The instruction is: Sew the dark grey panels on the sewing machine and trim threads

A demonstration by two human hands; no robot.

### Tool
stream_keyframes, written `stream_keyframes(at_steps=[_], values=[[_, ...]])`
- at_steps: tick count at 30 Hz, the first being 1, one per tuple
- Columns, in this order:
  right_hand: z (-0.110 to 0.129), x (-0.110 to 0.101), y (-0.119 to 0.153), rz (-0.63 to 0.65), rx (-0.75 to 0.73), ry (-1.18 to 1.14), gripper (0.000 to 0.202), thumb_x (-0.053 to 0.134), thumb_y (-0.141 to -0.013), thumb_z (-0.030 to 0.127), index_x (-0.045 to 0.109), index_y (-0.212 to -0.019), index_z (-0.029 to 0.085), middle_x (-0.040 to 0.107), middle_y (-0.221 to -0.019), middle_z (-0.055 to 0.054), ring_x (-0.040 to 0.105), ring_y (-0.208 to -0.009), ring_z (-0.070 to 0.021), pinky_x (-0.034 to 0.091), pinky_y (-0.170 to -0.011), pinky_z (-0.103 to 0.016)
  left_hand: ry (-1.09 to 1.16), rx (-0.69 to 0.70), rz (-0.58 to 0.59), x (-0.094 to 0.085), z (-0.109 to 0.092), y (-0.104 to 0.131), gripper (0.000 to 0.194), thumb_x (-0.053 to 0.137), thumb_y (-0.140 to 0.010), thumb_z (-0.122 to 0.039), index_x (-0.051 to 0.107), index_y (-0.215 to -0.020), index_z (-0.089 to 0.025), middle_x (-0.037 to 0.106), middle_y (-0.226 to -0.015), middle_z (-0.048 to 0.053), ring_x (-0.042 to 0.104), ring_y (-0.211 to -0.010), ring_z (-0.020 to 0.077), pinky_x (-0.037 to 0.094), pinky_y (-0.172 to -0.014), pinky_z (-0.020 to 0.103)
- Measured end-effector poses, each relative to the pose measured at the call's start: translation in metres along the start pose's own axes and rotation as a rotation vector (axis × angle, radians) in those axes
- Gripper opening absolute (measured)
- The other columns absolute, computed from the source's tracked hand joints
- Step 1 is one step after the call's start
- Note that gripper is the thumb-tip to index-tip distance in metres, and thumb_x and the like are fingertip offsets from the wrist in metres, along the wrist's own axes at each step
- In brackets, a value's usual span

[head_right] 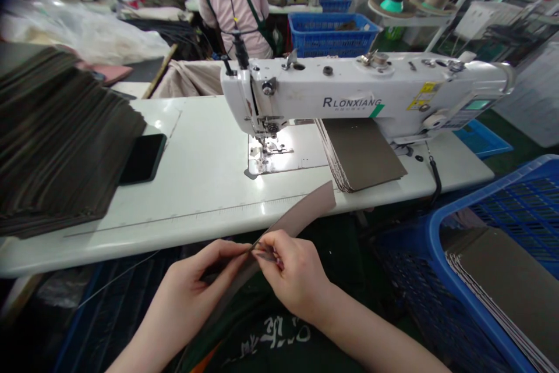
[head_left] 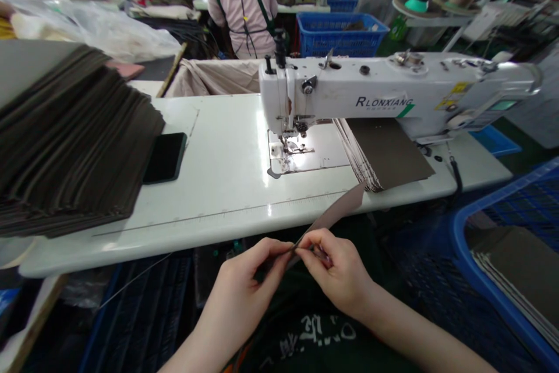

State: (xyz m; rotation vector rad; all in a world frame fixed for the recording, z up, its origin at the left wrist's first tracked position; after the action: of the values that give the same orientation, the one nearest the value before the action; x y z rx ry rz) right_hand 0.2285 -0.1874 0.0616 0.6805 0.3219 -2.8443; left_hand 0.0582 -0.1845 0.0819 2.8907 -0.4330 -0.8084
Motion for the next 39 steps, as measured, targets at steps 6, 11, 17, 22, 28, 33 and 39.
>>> stream_keyframes(at_steps=[6, 11, 17, 22, 28, 33, 39], values=[[0.003, 0.001, 0.002, -0.006, -0.132, -0.022, 0.005, 0.054, -0.091, 0.022, 0.058, -0.092, 0.02, 0.052, -0.067, 0.003, 0.048, -0.058, -0.0086, 0.038, -0.057, -0.022, -0.104, 0.108, -0.067, 0.003, 0.0, 0.005, 0.014, 0.059, -0.09, -0.031, 0.068, -0.101, -0.028, 0.073, -0.1, 0.0, 0.069, -0.087, 0.0207, 0.053, -0.077, 0.03], [0.002, -0.002, 0.004, -0.041, -0.015, -0.03, 0.008, 0.057, -0.091, 0.025, 0.059, -0.096, 0.02, 0.052, -0.066, 0.004, 0.046, -0.054, -0.0077, 0.038, -0.055, -0.02, -0.21, 0.27, -0.135, 0.003, 0.003, 0.008, 0.021, 0.058, -0.091, -0.023, 0.066, -0.11, -0.027, 0.072, -0.106, 0.001, 0.068, -0.093, 0.0202, 0.054, -0.082, 0.03], [0.004, -0.002, 0.005, -0.074, 0.041, -0.045, 0.01, 0.057, -0.091, 0.027, 0.062, -0.095, 0.02, 0.052, -0.064, 0.004, 0.045, -0.053, -0.0076, 0.038, -0.053, -0.02, -0.291, 0.385, -0.167, 0.005, 0.003, 0.01, 0.031, 0.057, -0.09, -0.016, 0.063, -0.118, -0.028, 0.07, -0.114, 0.002, 0.066, -0.1, 0.0194, 0.052, -0.089, 0.028], [0.003, 0.0, 0.003, -0.055, -0.063, -0.053, 0.006, 0.057, -0.089, 0.02, 0.062, -0.093, 0.02, 0.05, -0.064, 0.005, 0.043, -0.053, -0.0066, 0.036, -0.053, -0.019, -0.251, 0.343, -0.16, 0.006, 0.001, 0.009, 0.024, 0.058, -0.09, -0.018, 0.064, -0.112, -0.026, 0.071, -0.109, 0.002, 0.068, -0.095, 0.0198, 0.053, -0.084, 0.028], [0.005, -0.004, -0.003, -0.037, -0.249, -0.036, 0.008, 0.056, -0.084, 0.013, 0.057, -0.086, 0.02, 0.046, -0.062, 0.006, 0.041, -0.053, -0.0067, 0.036, -0.054, -0.02, -0.156, 0.218, -0.126, 0.007, -0.002, 0.008, 0.014, 0.06, -0.09, -0.025, 0.066, -0.103, -0.026, 0.074, -0.1, 0.0, 0.07, -0.087, 0.0186, 0.054, -0.076, 0.027], [0.006, -0.003, -0.008, 0.013, -0.269, -0.103, 0.01, 0.056, -0.081, 0.01, 0.054, -0.081, 0.02, 0.041, -0.062, 0.006, 0.037, -0.052, -0.0057, 0.033, -0.051, -0.018, -0.158, 0.269, -0.147, 0.011, -0.004, 0.008, 0.013, 0.059, -0.091, -0.021, 0.065, -0.102, -0.024, 0.073, -0.098, 0.0, 0.069, -0.086, 0.0161, 0.054, -0.076, 0.024], [0.003, 0.0, -0.008, -0.003, -0.246, -0.185, 0.013, 0.057, -0.079, 0.007, 0.053, -0.077, 0.019, 0.036, -0.06, 0.008, 0.033, -0.05, -0.0047, 0.03, -0.048, -0.017, -0.222, 0.494, -0.271, 0.014, -0.004, 0.011, 0.025, 0.059, -0.089, -0.01, 0.061, -0.111, -0.021, 0.071, -0.102, 0.0, 0.068, -0.091, 0.0116, 0.052, -0.083, 0.019]])
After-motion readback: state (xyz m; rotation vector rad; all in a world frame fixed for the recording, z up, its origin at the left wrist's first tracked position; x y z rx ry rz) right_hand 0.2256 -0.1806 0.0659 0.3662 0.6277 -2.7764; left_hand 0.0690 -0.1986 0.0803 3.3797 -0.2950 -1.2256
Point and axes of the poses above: each hand's wrist, its own y-axis away from the middle knuckle, its own x-axis out of the palm, z = x × y, the point moved 4 cm from there along -y, towards the middle knuckle
